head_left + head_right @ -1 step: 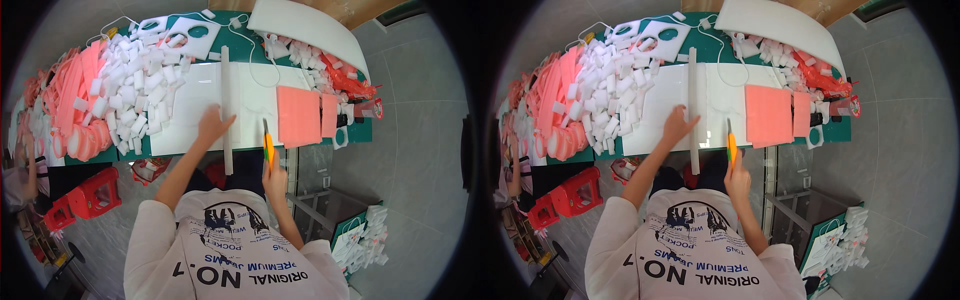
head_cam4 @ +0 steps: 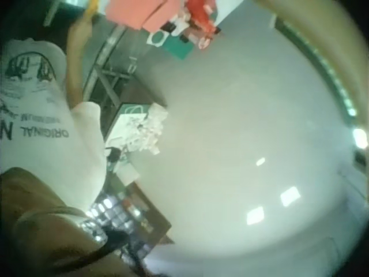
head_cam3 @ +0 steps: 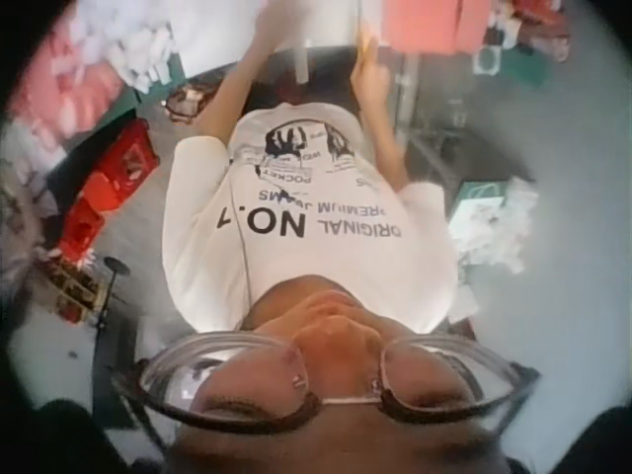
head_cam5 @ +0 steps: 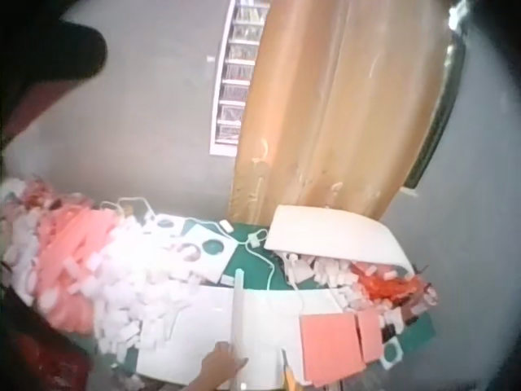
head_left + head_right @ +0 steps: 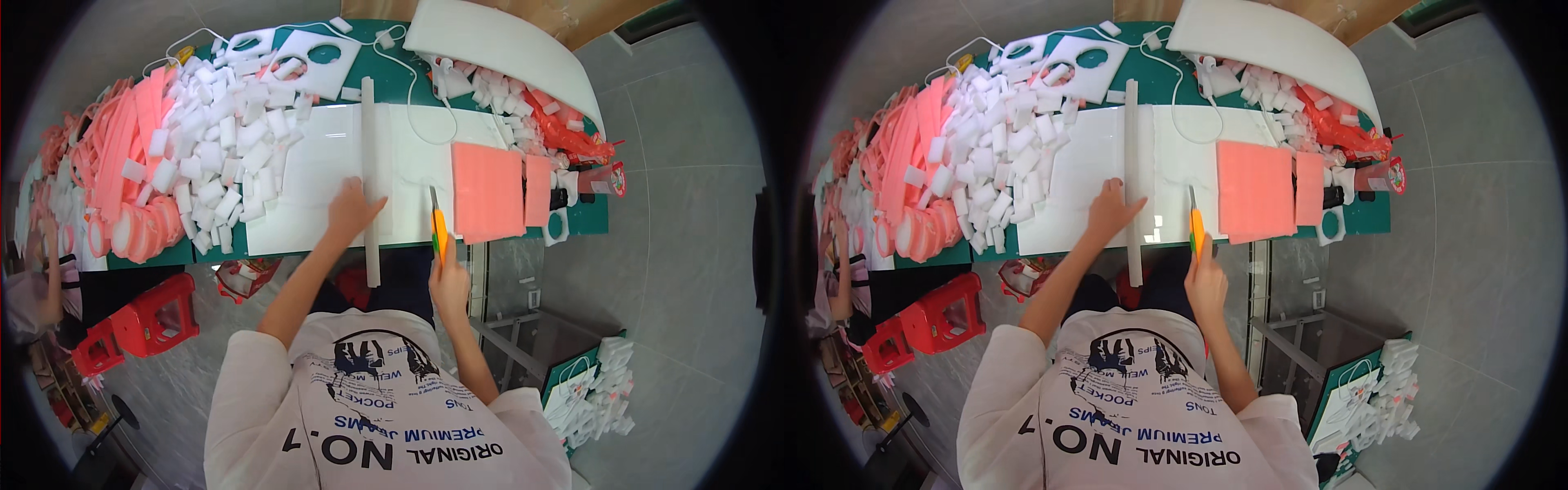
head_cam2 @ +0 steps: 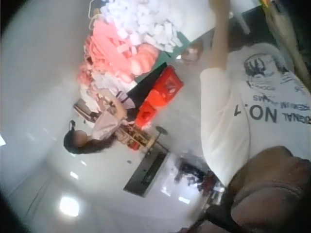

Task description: Cutting long strips of white foam using a utility knife and a ruler.

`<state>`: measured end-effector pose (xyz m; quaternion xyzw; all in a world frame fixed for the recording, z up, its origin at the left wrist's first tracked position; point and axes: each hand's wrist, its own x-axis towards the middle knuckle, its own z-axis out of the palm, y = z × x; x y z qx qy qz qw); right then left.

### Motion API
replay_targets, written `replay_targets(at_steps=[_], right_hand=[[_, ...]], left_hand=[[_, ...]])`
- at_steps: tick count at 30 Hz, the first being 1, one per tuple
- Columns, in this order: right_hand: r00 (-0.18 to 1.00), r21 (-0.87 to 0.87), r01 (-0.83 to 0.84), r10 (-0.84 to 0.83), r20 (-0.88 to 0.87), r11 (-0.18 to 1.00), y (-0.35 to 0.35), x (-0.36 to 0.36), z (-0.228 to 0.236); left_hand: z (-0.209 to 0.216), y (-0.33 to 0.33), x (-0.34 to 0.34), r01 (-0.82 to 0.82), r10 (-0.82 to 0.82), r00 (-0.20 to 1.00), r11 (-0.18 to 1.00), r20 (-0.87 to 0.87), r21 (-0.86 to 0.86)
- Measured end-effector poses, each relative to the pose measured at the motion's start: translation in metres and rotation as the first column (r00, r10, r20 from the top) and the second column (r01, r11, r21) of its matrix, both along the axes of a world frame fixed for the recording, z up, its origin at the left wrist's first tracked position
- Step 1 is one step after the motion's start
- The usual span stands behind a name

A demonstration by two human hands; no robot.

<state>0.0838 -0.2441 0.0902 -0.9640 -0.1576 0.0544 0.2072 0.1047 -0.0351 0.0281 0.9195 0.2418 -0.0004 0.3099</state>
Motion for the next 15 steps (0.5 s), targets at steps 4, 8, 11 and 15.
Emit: replay_targets(at_steps=[4, 8, 11, 15], right_hand=[[0.967, -0.210, -0.072, 0.120, 0.223, 0.975, 0.022, 0.061, -0.055], [0.941, -0.375, -0.040, 0.161, 0.299, 0.926, 0.037, 0.094, -0.081], [0.859, -0.339, -0.049, 0.213, 0.466, 0.939, 0.040, 0.102, -0.092], [0.839, -0.243, -0.063, 0.183, 0.512, 0.968, 0.062, 0.088, -0.066]], left_hand=[[-0.013, -0.002, 0.003, -0.051, 0.049, 0.998, 0.998, 0.047, 0.048], [-0.011, 0.008, 0.003, -0.050, 0.049, 0.997, 0.999, -0.054, -0.006], [-0.016, 0.020, 0.002, -0.093, 0.080, 0.994, 0.978, -0.077, -0.185], [-0.039, 0.040, -0.010, -0.086, 0.103, 0.990, 0.983, 0.093, -0.164]])
